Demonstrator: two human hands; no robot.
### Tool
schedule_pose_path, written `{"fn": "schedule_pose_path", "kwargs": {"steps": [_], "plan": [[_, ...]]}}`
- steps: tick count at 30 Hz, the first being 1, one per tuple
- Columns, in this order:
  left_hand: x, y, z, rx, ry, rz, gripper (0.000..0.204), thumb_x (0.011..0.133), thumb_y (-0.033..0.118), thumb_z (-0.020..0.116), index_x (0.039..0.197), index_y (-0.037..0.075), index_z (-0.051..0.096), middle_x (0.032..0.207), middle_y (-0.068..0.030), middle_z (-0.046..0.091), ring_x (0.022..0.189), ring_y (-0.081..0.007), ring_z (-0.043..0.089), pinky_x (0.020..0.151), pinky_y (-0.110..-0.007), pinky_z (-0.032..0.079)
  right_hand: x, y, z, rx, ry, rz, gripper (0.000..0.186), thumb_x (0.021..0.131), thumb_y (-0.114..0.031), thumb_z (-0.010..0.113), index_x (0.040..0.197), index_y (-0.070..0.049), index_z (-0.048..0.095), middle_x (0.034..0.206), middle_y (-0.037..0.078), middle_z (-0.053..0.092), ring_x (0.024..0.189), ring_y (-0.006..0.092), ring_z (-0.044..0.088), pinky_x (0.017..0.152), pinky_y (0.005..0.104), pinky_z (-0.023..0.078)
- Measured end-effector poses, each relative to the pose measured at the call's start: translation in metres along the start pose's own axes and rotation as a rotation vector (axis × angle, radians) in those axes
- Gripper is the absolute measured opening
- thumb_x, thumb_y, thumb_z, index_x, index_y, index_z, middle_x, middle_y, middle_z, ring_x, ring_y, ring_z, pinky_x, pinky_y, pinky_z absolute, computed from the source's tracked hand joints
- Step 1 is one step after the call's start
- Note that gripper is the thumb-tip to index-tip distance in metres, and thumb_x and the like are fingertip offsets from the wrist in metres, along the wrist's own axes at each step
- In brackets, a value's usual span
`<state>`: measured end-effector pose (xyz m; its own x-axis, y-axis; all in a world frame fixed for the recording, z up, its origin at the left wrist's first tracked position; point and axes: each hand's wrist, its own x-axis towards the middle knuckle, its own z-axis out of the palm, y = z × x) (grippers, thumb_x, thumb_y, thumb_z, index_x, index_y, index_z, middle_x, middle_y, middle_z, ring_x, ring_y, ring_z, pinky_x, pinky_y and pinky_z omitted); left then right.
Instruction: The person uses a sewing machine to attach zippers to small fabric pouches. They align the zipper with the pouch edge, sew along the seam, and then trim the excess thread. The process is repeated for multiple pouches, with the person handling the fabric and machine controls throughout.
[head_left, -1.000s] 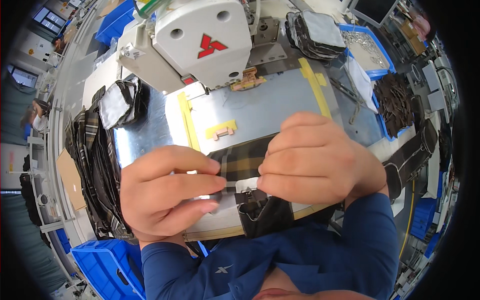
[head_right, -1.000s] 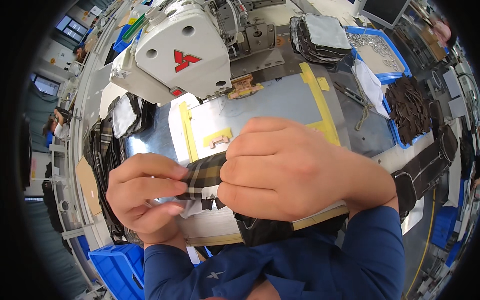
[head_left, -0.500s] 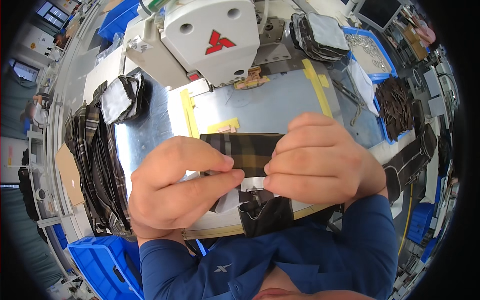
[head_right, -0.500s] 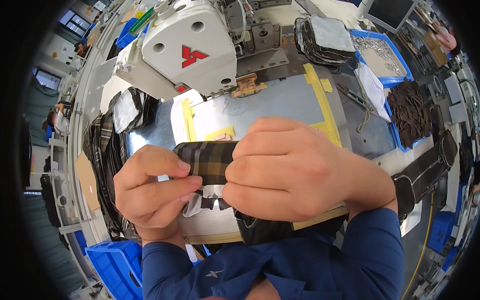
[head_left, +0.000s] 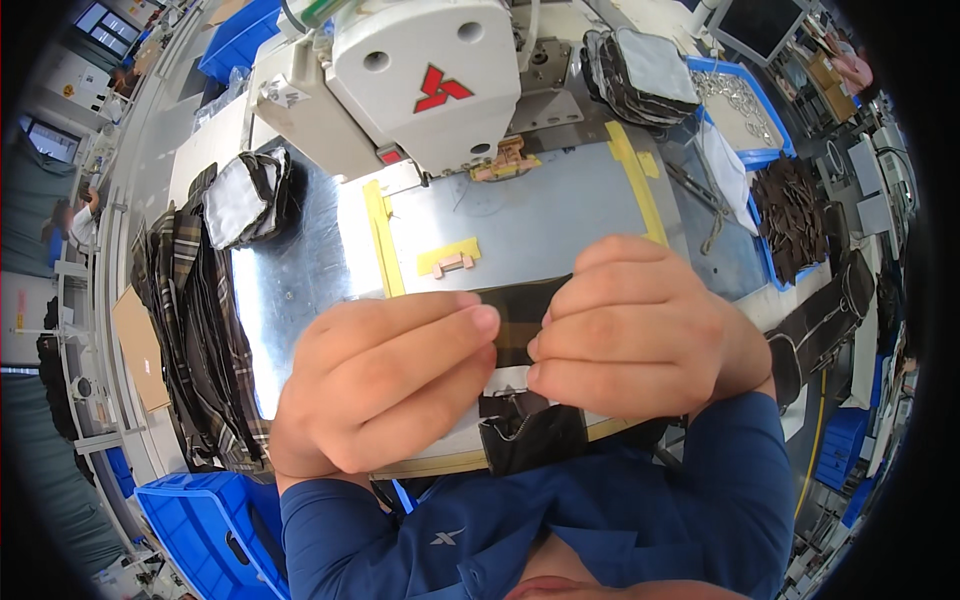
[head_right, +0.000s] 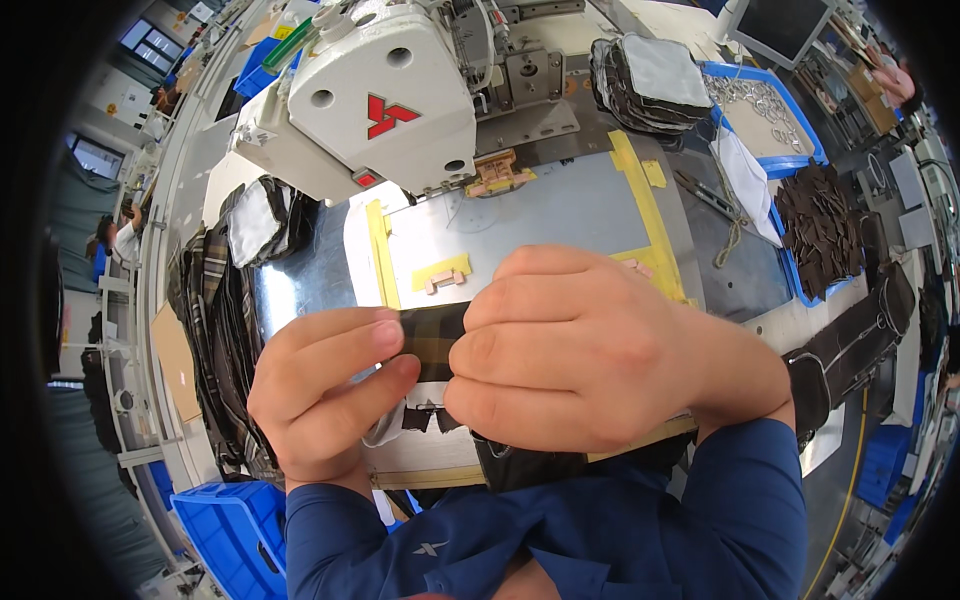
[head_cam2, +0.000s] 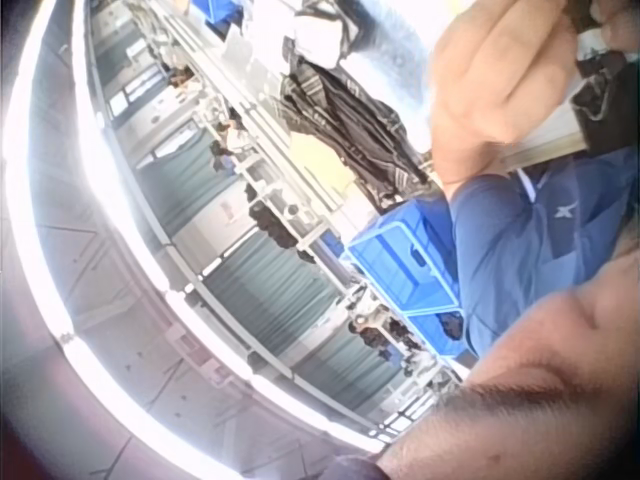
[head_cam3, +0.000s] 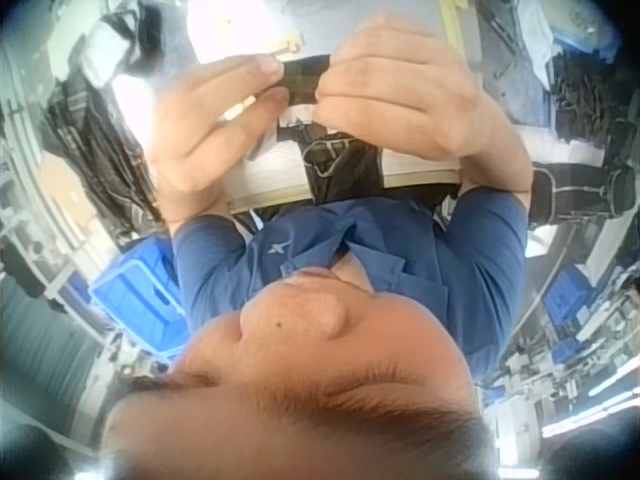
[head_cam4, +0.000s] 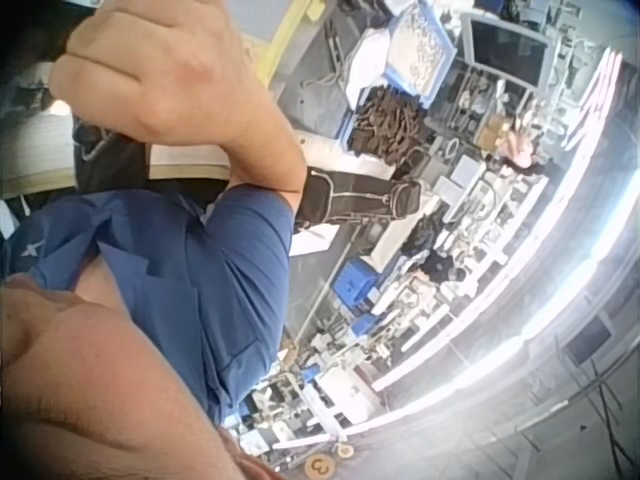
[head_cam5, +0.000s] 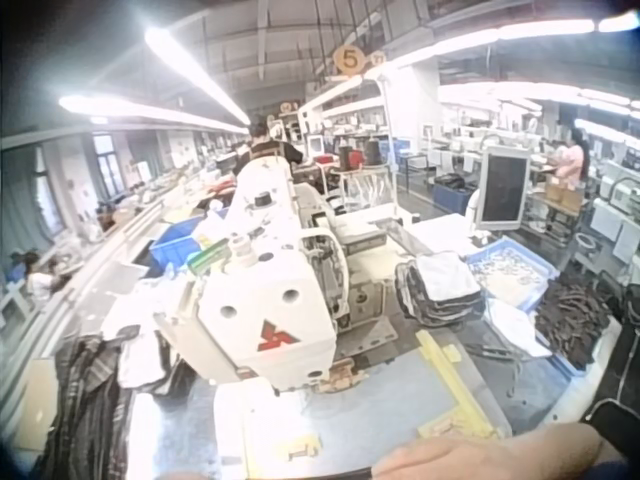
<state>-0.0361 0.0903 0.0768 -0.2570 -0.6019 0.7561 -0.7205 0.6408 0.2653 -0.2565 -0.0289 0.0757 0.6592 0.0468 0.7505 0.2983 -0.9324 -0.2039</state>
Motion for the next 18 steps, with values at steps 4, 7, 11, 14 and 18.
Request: {"fn": "schedule_pose_path", "kwargs": {"steps": [4,7,11,14,18], "plan": [[0.002,0.000,0.002,-0.114,-0.022,-0.044,0.020,0.065,0.005,0.087,0.082,0.010,0.078,0.102,-0.0071,0.076,0.086,-0.0281,0.077,0.070,-0.034,0.062,0.001,-0.001,-0.002,0.006,0.003,0.019,0.018,0.081,-0.017,0.074,0.090,-0.002,0.072,0.090,0.009,0.069,0.080,0.0255,0.068,0.071,0.0380,0.057],[0.003,-0.005,0.003,-0.192,-0.026,-0.021,0.017,0.069,0.002,0.086,0.083,0.008,0.078,0.102,-0.0093,0.078,0.086,-0.0293,0.078,0.072,-0.035,0.063,0.001,0.000,-0.002,0.042,0.019,0.042,0.017,0.081,-0.015,0.074,0.091,-0.002,0.072,0.090,0.009,0.068,0.079,0.0260,0.068,0.071,0.0388,0.057],[-0.006,-0.027,0.015,-0.489,-0.044,-0.069,0.011,0.078,0.005,0.085,0.085,0.002,0.078,0.104,-0.0141,0.078,0.089,-0.0314,0.079,0.077,-0.038,0.064,-0.002,0.001,0.004,0.125,0.080,0.135,0.018,0.079,-0.007,0.078,0.096,-0.003,0.074,0.090,0.010,0.069,0.078,0.0275,0.068,0.069,0.0390,0.057],[-0.008,-0.048,0.016,-0.854,-0.217,-0.261,0.017,0.085,0.000,0.077,0.102,-0.004,0.078,0.112,-0.0211,0.077,0.100,-0.0340,0.078,0.086,-0.039,0.064,-0.004,0.001,0.003,0.208,0.084,0.339,0.020,0.080,-0.002,0.080,0.098,-0.004,0.074,0.090,0.010,0.071,0.078,0.0279,0.070,0.068,0.0373,0.056],[-0.010,-0.039,0.030,-1.654,0.025,-0.730,0.072,0.098,0.044,0.076,0.140,-0.012,0.058,0.132,-0.0282,0.069,0.118,-0.0351,0.071,0.103,-0.044,0.056,-0.005,0.009,-0.001,0.246,0.072,0.652,0.016,0.083,-0.003,0.083,0.097,-0.005,0.075,0.091,0.010,0.075,0.080,0.0241,0.072,0.071,0.0341,0.054]]}}
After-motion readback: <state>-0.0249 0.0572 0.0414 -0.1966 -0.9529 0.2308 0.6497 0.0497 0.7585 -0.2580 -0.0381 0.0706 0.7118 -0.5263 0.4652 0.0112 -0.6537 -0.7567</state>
